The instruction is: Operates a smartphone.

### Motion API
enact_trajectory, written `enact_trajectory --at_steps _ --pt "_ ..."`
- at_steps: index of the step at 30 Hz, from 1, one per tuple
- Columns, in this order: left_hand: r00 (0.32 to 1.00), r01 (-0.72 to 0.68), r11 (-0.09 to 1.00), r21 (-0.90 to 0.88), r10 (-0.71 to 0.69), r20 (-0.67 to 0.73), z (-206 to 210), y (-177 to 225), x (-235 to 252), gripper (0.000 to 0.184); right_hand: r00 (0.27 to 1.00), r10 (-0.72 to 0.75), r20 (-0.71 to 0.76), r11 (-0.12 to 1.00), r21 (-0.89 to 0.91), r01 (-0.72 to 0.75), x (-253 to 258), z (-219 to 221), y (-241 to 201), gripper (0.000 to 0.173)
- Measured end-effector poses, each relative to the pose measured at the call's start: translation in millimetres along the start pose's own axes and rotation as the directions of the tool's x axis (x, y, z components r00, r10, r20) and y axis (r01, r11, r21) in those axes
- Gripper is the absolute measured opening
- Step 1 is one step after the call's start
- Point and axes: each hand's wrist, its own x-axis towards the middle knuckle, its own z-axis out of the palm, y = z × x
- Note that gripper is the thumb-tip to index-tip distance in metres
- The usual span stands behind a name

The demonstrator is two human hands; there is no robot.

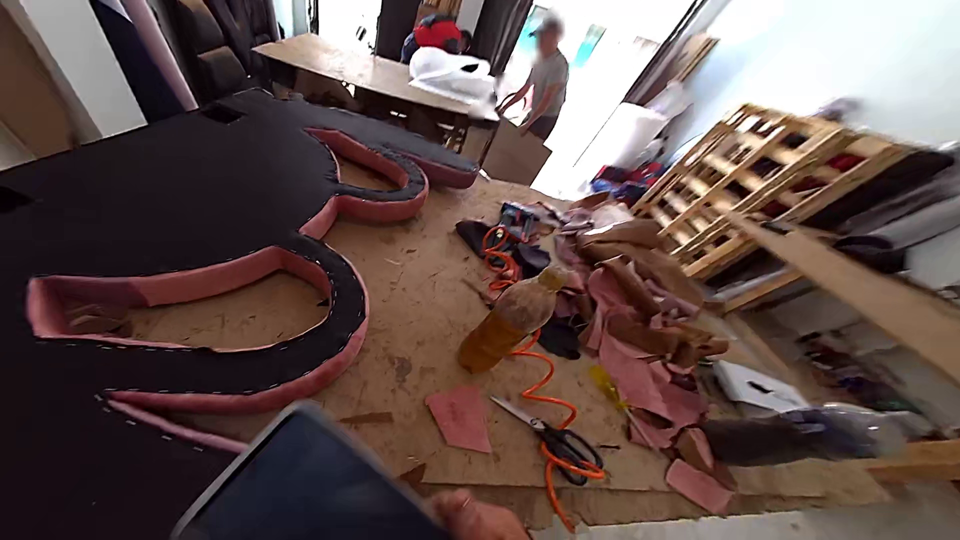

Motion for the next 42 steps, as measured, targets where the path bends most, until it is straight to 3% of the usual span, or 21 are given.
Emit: enact_trajectory --at_steps 1,4,7,10,13,18,28,36,40,42 --pt "0.998 0.062 0.997 0.047 -0.061 -0.017 18 -1 0 0.044 0.995 -0.015 -0.102 0.998 -0.055 0.01 -2 -10 12 0.042" --pt "0.994 0.047 0.99 0.13 -0.059 0.092 52 -31 25 0.072 0.959 0.013 -0.282 0.993 -0.112 -0.046 -6 -31 43 0.041" --pt "0.987 0.029 0.993 0.117 -0.047 0.153 68 -68 48 0.079 0.949 0.147 -0.278 0.985 -0.049 -0.166 -13 -50 58 0.042" --pt "0.965 0.115 0.975 0.188 -0.154 0.213 74 -91 57 0.083 0.932 0.293 -0.213 0.953 0.14 -0.268 -20 -69 66 0.042" --pt "0.955 0.098 0.961 0.258 -0.164 0.248 69 -113 61 0.077 0.922 0.345 -0.176 0.911 0.3 -0.284 -24 -85 74 0.038" --pt "0.966 0.056 0.948 0.312 -0.13 0.222 54 -125 70 0.052 0.921 0.377 -0.095 0.887 0.323 -0.329 -25 -95 87 0.033" --pt "0.977 0.089 0.931 0.353 -0.151 0.153 42 -121 77 0.051 0.917 0.399 -0.013 0.903 0.178 -0.391 -17 -85 87 0.062" --pt "0.98 0.077 0.945 0.319 -0.131 0.151 44 -115 79 0.048 0.916 0.401 -0.017 0.898 0.204 -0.389 -17 -89 89 0.047" --pt "0.977 0.021 0.943 0.331 -0.089 0.193 45 -113 78 0.051 0.919 0.379 -0.113 0.914 0.203 -0.352 -17 -85 90 0.024" --pt "0.975 0.0 0.941 0.338 -0.075 0.209 44 -113 79 0.054 0.926 0.36 -0.115 0.919 0.211 -0.332 -18 -86 89 0.03"
